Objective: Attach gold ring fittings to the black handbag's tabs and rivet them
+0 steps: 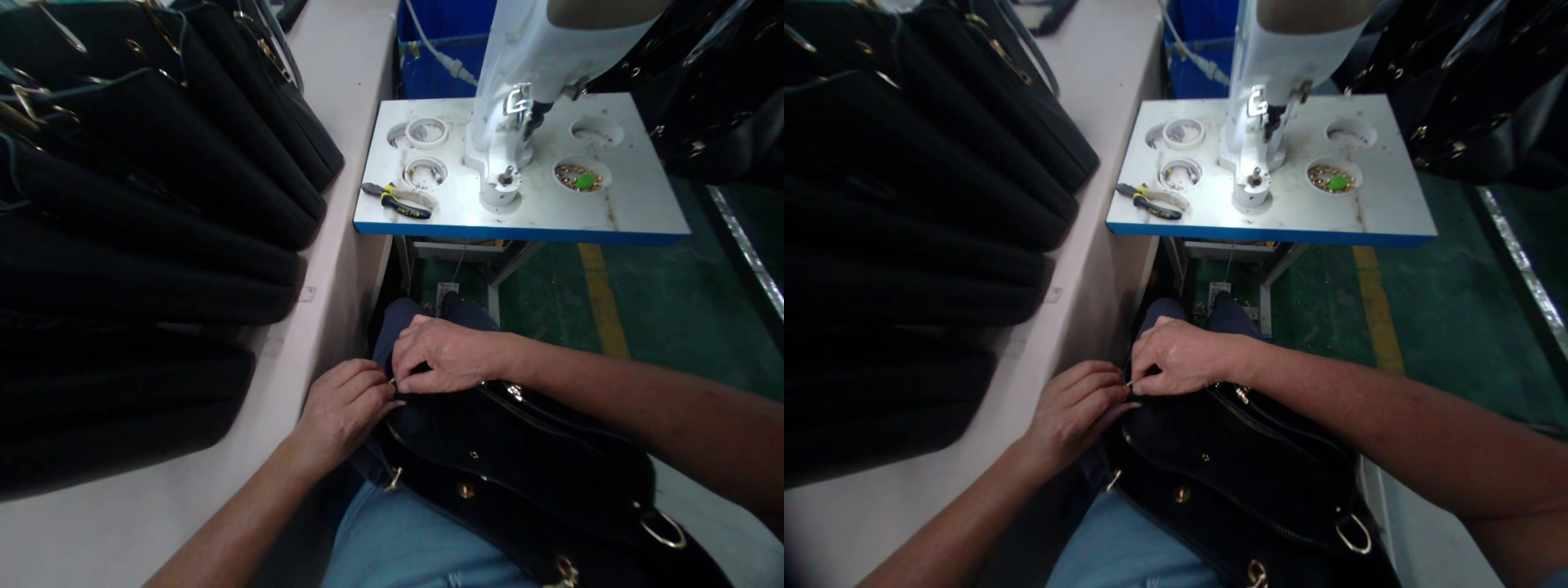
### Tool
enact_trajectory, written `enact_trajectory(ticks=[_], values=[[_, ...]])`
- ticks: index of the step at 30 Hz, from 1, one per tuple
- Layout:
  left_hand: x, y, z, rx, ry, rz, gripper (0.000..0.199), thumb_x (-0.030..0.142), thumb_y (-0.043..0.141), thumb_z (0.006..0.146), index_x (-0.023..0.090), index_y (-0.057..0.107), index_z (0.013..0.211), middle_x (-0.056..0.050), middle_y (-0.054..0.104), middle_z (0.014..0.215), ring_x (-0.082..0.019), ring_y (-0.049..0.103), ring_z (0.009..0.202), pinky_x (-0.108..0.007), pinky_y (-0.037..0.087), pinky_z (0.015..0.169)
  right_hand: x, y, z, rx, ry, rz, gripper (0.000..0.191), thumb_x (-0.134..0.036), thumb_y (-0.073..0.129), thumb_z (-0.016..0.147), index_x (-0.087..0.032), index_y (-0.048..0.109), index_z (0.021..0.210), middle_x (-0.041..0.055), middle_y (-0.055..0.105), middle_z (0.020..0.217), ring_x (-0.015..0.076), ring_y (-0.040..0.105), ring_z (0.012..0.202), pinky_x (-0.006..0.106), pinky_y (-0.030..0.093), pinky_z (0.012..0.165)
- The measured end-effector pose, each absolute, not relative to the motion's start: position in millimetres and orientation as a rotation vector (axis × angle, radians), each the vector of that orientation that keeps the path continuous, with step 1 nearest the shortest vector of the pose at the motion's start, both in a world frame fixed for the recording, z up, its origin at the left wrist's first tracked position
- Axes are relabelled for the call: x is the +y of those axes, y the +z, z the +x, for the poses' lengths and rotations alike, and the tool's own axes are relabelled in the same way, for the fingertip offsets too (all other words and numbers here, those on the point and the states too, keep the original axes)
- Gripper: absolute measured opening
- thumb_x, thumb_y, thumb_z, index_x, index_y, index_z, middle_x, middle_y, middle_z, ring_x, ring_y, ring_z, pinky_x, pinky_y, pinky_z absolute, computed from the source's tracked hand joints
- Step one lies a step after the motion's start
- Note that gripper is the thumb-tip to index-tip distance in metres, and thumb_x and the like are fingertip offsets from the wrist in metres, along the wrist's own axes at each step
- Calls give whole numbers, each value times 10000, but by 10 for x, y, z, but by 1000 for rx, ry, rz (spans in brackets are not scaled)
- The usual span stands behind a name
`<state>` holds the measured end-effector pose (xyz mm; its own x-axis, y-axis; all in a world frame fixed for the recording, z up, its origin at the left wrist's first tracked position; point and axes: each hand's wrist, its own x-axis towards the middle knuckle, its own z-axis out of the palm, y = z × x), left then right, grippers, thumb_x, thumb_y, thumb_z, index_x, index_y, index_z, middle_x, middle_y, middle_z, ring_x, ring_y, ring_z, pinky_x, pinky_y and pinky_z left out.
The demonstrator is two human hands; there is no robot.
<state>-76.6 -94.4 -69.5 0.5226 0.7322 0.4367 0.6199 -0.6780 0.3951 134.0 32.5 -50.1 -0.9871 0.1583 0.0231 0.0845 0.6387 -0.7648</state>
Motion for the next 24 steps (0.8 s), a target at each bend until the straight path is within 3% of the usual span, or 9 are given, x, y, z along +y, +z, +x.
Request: enact_trajectory(ticks=[24], values=[[-965, -692, -747, 1176, 919, 2652, 133, 166, 739, 900, 137, 668, 1009, -73, 752, 902, -228, 696, 908, -364, 587, 793, 210, -551, 1230, -2755, 1199, -404, 118, -155, 682, 765, -211, 775, 718, -5, 770, 800, 173, 665, 826, 323, 406, 800]])
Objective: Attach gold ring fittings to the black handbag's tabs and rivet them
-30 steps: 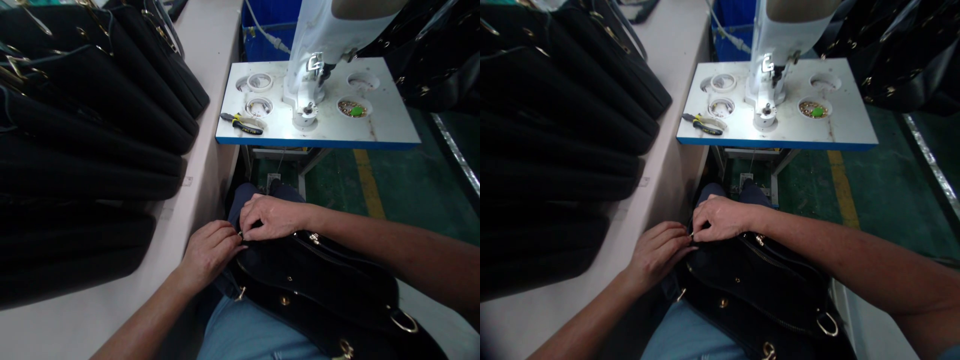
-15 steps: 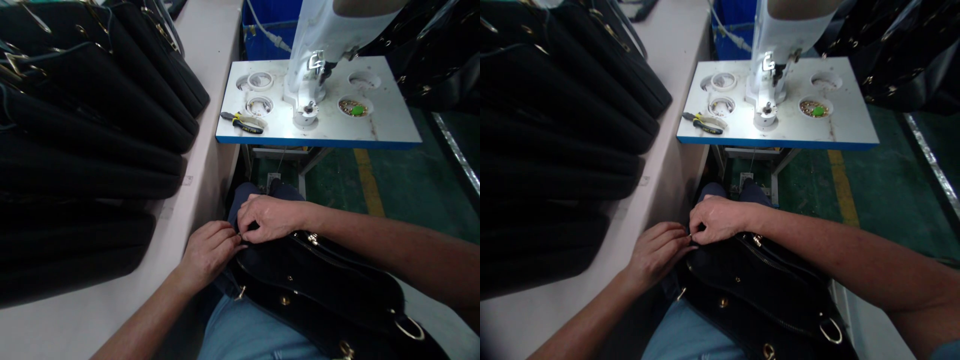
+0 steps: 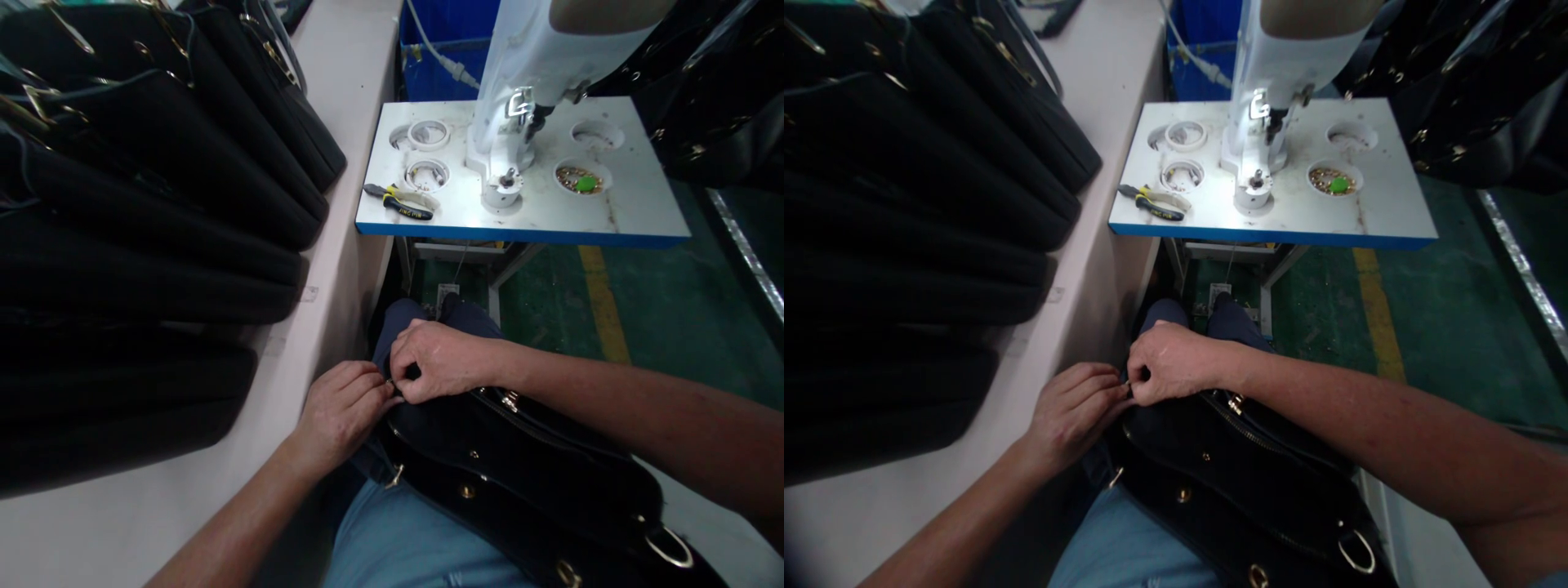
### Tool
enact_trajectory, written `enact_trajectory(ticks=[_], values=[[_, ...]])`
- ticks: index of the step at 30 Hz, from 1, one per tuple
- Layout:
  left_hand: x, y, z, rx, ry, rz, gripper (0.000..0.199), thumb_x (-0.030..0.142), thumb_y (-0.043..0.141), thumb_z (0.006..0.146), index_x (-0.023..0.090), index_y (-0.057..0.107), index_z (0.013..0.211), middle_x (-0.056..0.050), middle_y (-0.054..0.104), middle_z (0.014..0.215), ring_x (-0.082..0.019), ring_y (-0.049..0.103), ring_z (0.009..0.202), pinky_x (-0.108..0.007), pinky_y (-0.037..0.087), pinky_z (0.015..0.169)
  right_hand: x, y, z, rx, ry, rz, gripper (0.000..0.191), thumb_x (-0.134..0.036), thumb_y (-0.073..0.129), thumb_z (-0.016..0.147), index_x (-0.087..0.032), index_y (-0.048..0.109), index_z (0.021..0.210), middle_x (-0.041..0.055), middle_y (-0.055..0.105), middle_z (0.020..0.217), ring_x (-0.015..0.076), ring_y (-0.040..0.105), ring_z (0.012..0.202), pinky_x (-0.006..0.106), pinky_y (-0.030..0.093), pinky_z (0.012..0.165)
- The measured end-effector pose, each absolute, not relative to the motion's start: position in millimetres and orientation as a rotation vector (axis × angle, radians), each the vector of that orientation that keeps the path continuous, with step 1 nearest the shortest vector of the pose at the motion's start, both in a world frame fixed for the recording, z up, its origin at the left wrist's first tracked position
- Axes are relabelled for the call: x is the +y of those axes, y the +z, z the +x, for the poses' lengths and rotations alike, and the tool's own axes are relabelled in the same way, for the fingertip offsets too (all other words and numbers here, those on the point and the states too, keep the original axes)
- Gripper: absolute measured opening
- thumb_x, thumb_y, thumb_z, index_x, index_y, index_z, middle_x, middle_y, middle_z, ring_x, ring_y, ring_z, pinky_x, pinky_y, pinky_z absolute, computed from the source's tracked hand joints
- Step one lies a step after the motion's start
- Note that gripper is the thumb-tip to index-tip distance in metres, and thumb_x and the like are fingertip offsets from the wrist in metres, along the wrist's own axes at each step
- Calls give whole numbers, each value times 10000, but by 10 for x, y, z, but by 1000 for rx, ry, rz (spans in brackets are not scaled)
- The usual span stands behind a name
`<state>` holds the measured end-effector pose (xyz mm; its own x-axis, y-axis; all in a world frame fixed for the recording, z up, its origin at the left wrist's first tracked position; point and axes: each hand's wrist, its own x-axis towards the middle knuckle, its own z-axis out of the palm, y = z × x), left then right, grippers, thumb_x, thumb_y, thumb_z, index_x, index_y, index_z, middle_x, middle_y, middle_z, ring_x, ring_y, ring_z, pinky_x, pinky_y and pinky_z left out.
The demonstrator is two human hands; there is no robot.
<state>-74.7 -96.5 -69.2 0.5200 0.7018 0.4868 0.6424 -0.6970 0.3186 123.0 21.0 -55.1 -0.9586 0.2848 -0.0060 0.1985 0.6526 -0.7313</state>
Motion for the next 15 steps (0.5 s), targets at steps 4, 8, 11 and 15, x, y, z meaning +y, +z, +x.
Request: enact_trajectory(ticks=[4, 8, 11, 15], values=[[-960, -699, -749, 1167, 922, 2647, 160, 144, 771, 865, 116, 672, 987, -79, 752, 897, -232, 696, 906, -363, 582, 796, 210, -571, 1231, -2737, 1219, -385, 120, -143, 680, 764, -203, 775, 722, -1, 765, 795, 167, 663, 811, 311, 422, 795], [-959, -689, -744, 1177, 948, 2640, 126, 148, 750, 883, 131, 673, 981, -69, 755, 890, -222, 704, 901, -353, 582, 782, 248, -533, 1249, -2731, 1296, -351, 132, -121, 673, 784, -193, 776, 743, -3, 772, 836, 159, 674, 834, 311, 438, 855], [-966, -689, -743, 1191, 956, 2635, 94, 159, 720, 908, 149, 675, 990, -63, 758, 891, -217, 710, 898, -348, 579, 764, 287, -499, 1264, -2717, 1353, -294, 149, -114, 661, 818, -189, 779, 767, 0, 783, 871, 161, 684, 875, 323, 437, 905], [-972, -697, -749, 1187, 959, 2628, 124, 160, 739, 898, 148, 676, 1004, -63, 760, 907, -219, 704, 908, -350, 573, 769, 334, -487, 1290, -2710, 1405, -243, 171, -113, 650, 836, -201, 792, 802, -1, 788, 924, 167, 689, 920, 326, 443, 923]])
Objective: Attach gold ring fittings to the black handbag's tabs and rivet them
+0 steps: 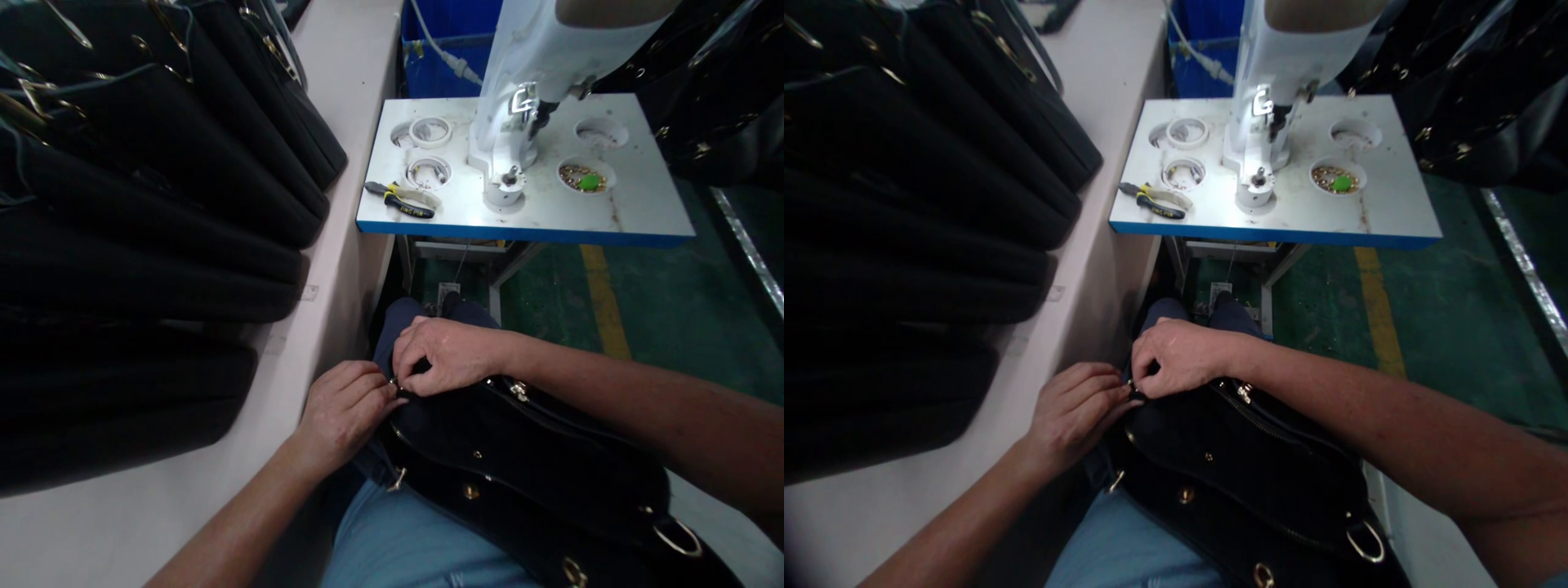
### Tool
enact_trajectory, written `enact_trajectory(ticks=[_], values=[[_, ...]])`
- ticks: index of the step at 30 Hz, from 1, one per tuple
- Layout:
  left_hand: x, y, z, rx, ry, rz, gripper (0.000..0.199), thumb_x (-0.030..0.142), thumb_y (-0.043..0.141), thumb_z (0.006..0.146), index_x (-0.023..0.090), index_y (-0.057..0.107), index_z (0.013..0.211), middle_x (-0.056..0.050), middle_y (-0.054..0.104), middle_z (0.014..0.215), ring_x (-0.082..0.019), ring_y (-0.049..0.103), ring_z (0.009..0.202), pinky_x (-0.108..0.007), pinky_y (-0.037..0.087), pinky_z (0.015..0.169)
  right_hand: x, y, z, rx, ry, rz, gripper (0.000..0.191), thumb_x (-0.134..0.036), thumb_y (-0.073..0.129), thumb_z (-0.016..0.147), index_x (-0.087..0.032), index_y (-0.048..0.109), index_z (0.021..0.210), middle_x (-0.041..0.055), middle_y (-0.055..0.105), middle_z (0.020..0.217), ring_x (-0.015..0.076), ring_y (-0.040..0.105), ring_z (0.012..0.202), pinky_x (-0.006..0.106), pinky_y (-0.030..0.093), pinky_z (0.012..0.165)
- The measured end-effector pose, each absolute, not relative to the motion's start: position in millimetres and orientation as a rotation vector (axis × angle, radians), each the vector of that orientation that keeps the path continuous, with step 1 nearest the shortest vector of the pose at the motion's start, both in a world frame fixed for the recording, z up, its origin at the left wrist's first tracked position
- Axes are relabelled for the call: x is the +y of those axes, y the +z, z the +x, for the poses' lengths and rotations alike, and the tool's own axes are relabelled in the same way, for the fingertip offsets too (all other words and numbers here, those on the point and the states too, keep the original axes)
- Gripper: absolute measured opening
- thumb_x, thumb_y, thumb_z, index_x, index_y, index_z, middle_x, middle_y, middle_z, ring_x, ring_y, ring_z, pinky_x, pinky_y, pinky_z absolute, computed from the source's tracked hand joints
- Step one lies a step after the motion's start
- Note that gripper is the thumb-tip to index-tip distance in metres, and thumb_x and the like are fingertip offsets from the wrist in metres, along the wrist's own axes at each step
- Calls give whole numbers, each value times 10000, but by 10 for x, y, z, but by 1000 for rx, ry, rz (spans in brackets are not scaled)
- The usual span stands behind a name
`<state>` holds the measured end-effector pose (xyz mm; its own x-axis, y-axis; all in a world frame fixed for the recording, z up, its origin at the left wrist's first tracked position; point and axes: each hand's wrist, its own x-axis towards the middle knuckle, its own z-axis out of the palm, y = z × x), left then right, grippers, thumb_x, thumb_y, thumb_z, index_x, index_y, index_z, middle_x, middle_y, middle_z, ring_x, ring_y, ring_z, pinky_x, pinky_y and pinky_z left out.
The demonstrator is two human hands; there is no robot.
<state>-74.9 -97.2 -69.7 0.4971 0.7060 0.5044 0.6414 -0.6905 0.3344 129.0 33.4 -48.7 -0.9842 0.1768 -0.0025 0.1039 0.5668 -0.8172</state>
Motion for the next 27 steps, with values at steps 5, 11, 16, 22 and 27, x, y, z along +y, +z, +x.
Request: enact_trajectory(ticks=[5, 11, 16, 22, 27], values=[[-968, -682, -750, 1184, 976, 2618, 182, 135, 788, 852, 125, 675, 994, -60, 759, 908, -215, 693, 910, -347, 572, 774, 378, -451, 1328, -2765, 1365, -182, 162, -127, 667, 839, -209, 803, 873, 9, 790, 1004, 183, 686, 977, 341, 430, 947], [-970, -675, -754, 1191, 978, 2611, 195, 142, 802, 843, 127, 679, 994, -57, 762, 928, -215, 696, 928, -350, 573, 784, 380, -381, 1357, -2856, 1233, -158, 137, -158, 667, 874, -220, 788, 851, -4, 784, 1029, 183, 670, 991, 367, 390, 947], [-980, -681, -765, 1219, 941, 2604, 201, 155, 797, 853, 137, 682, 1018, -58, 762, 953, -226, 692, 957, -363, 586, 804, 394, -330, 1374, -2925, 1071, -164, 124, -203, 662, 910, -232, 779, 881, 20, 761, 1110, 215, 642, 1034, 406, 367, 954], [-981, -666, -781, 1251, 978, 2604, 179, 152, 780, 868, 130, 688, 1020, -85, 757, 1054, -250, 667, 1077, -382, 601, 914, 296, 203, 1399, -3092, 534, -204, 146, -254, 657, 932, -172, 742, 1017, 126, 703, 1205, 324, 580, 1130, 482, 394, 940], [-978, -641, -790, 1172, 940, 2602, 129, 123, 686, 931, 98, 678, 1057, -100, 762, 1089, -240, 671, 1071, -378, 601, 937, -112, 381, 1484, -3090, 949, -435, 197, -268, 557, 999, -169, 709, 1074, 83, 731, 1050, 232, 659, 981, 374, 499, 877]])
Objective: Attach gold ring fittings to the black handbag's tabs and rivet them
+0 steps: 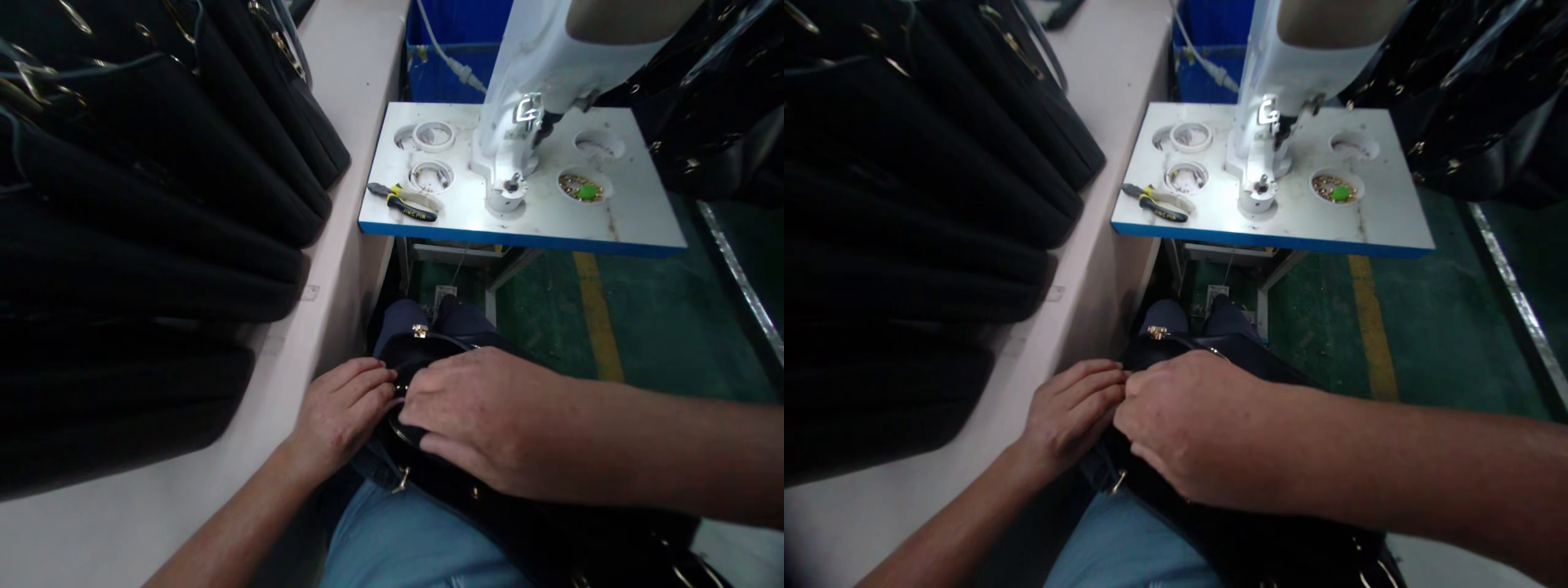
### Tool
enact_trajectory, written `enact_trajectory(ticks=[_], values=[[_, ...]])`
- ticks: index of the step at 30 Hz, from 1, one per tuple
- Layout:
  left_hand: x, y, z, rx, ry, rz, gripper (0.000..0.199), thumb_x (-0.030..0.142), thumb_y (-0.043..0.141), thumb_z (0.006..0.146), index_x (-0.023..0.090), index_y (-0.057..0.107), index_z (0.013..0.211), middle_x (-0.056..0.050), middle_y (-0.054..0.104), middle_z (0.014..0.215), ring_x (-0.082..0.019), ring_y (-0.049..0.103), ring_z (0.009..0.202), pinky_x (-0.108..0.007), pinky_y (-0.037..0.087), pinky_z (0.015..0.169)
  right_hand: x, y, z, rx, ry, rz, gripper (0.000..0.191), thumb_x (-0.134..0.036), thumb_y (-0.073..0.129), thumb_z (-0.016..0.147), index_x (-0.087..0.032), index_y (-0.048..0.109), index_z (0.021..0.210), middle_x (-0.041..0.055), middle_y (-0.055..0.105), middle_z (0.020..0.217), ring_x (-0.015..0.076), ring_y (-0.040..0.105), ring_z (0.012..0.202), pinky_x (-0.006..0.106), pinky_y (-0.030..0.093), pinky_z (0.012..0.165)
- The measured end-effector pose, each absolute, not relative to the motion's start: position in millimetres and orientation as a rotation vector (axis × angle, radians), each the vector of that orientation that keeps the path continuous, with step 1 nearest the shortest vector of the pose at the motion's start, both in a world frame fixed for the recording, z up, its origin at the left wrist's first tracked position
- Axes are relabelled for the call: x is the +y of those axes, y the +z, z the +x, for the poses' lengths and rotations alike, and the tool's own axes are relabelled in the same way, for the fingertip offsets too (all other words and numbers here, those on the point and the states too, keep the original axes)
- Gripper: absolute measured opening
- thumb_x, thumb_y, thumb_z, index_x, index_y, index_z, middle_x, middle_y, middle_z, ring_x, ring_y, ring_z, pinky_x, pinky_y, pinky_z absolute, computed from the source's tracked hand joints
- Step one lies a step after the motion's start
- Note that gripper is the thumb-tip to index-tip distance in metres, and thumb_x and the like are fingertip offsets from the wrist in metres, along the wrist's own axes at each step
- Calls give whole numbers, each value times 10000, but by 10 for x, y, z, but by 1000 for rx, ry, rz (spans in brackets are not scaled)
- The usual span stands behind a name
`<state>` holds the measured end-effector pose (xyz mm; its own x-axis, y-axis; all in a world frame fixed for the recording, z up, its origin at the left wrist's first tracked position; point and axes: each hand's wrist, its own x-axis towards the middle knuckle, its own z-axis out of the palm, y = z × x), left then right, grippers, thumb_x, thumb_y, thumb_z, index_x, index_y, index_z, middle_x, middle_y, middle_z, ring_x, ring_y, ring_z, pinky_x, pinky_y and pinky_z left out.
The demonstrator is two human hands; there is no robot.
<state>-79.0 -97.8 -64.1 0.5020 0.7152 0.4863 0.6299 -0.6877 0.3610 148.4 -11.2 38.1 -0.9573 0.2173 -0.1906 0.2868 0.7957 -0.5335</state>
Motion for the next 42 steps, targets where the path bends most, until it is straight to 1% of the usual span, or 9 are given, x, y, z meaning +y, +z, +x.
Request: enact_trajectory(ticks=[5, 9, 12, 17, 22, 26, 29, 33, 42], values=[[-993, -660, -759, 1157, 903, 2617, 183, 142, 756, 886, 115, 667, 1043, -74, 766, 1045, -221, 677, 1023, -354, 603, 893, -121, -143, 1606, 2769, -977, 740, 269, -277, 649, 946, -166, 709, 1183, 97, 737, 1099, 268, 693, 1023, 402, 534, 909], [-969, -677, -734, 1167, 902, 2600, 167, 150, 745, 895, 122, 660, 1036, -72, 757, 992, -216, 672, 969, -344, 599, 828, -24, -464, 1584, 2871, -1240, 711, 255, -284, 747, 895, -186, 763, 1130, 68, 759, 1063, 226, 710, 993, 352, 533, 923], [-955, -699, -746, 1195, 878, 2534, 170, 148, 735, 902, 132, 652, 1049, -76, 750, 1008, -212, 662, 983, -339, 590, 842, -83, -569, 1527, 2919, -1442, 784, 192, -249, 765, 887, -190, 787, 1068, 48, 768, 1020, 182, 711, 941, 300, 528, 876], [-929, -728, -778, 1238, 830, 2302, 181, 152, 711, 922, 168, 650, 1092, -63, 733, 1029, -197, 640, 1018, -335, 569, 884, -205, -635, 1505, 2909, -1522, 984, 131, -211, 777, 875, -179, 803, 1000, 46, 774, 944, 174, 709, 887, 292, 521, 838], [-875, -728, -759, 1252, 848, 2111, 193, 172, 713, 930, 207, 671, 1115, -35, 735, 1042, -172, 630, 1025, -315, 537, 918, -168, -615, 1542, 2883, -1591, 968, 125, -199, 709, 925, -166, 802, 1004, 57, 778, 944, 174, 704, 883, 292, 504, 837], [-850, -714, -739, 1251, 772, 2019, 162, 207, 649, 979, 227, 691, 1134, -36, 729, 1090, -183, 610, 1064, -342, 492, 964, -49, -588, 1557, 2718, -1666, 926, 96, -190, 704, 923, -168, 789, 961, 23, 743, 888, 153, 667, 839, 279, 466, 811], [-826, -707, -736, 1288, 687, 1906, 150, 260, 592, 1015, 237, 717, 1094, -37, 710, 1108, -190, 592, 1085, -356, 461, 976, 54, -584, 1553, 2606, -1680, 823, 109, -214, 677, 939, -169, 772, 969, 5, 701, 854, 144, 636, 805, 274, 438, 779], [-770, -708, -741, 1264, 623, 1704, 216, 344, 560, 1030, 225, 735, 987, -35, 688, 1044, -189, 598, 1037, -354, 443, 955, 125, -586, 1529, 2555, -1620, 750, 139, -231, 630, 960, -158, 748, 957, 7, 669, 840, 151, 615, 805, 276, 412, 757], [-675, -782, -766, 1220, 557, 1434, 285, 439, 611, 969, 202, 759, 907, -39, 665, 959, -199, 634, 952, -344, 481, 900, 179, -636, 1524, 2558, -1564, 609, 237, -237, 513, 1006, -138, 726, 974, 53, 708, 877, 169, 624, 818, 286, 412, 759]])
